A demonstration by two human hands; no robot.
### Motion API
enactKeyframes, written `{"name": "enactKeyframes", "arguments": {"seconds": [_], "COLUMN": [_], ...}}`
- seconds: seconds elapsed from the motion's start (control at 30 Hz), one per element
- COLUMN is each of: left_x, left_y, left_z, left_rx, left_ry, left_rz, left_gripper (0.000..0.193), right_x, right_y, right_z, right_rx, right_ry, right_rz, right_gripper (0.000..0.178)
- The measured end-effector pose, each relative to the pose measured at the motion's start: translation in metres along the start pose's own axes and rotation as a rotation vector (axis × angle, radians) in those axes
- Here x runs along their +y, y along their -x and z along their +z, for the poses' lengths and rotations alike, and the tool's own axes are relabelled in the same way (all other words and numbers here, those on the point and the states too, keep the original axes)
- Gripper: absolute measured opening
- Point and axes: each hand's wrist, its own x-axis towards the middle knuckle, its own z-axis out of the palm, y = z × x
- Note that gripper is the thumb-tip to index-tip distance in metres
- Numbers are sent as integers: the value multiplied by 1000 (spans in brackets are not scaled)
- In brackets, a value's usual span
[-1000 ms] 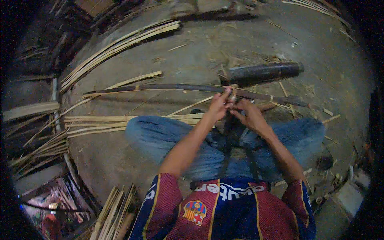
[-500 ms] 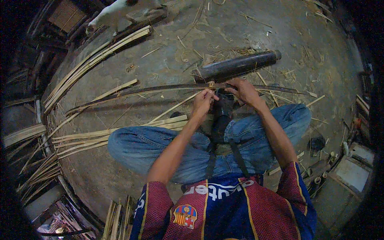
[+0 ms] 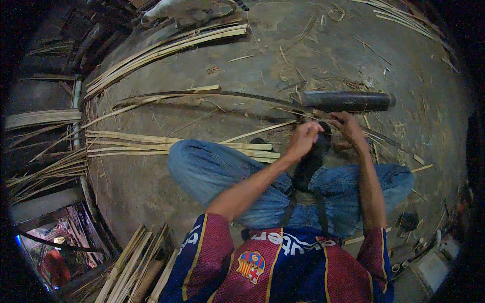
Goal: The person sits on the floor and uses a knife to split long bamboo strips into thinner pieces. They hold the bamboo against a cylindrical support and repeatedly strike the knife with their hand to drive it through the material, separating the strips.
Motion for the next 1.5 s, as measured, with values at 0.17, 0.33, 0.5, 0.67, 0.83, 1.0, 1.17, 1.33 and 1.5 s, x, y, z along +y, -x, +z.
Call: {"name": "enactKeyframes", "arguments": {"seconds": [0.17,0.33,0.5,0.67,0.83,1.0,1.17,1.33,1.5], "left_x": [5,-9,-80,-28,-31,-51,-62,-53,-16], "left_y": [-3,-35,-30,-36,-33,-30,-30,-22,-14], "left_z": [-8,-111,-187,-147,-152,-161,-164,-176,-185], "left_rx": [301,1080,1314,1175,1193,1085,1175,1321,1532], "left_ry": [18,283,988,1013,787,740,722,661,684], "left_rz": [90,-70,-122,-85,-65,-68,-117,-60,103], "left_gripper": [38,53,60,47,41,39,23,9,7], "right_x": [-4,7,8,0,12,23,32,38,58], "right_y": [-3,17,33,55,55,57,58,59,65], "right_z": [-19,-71,-99,-118,-115,-112,-107,-105,-104], "right_rx": [-60,-29,-33,7,-1,22,35,31,25], "right_ry": [15,-21,-60,56,-15,57,-73,-28,-17], "right_rz": [76,89,160,192,164,98,122,112,153], "right_gripper": [36,38,38,36,33,31,31,34,33]}}
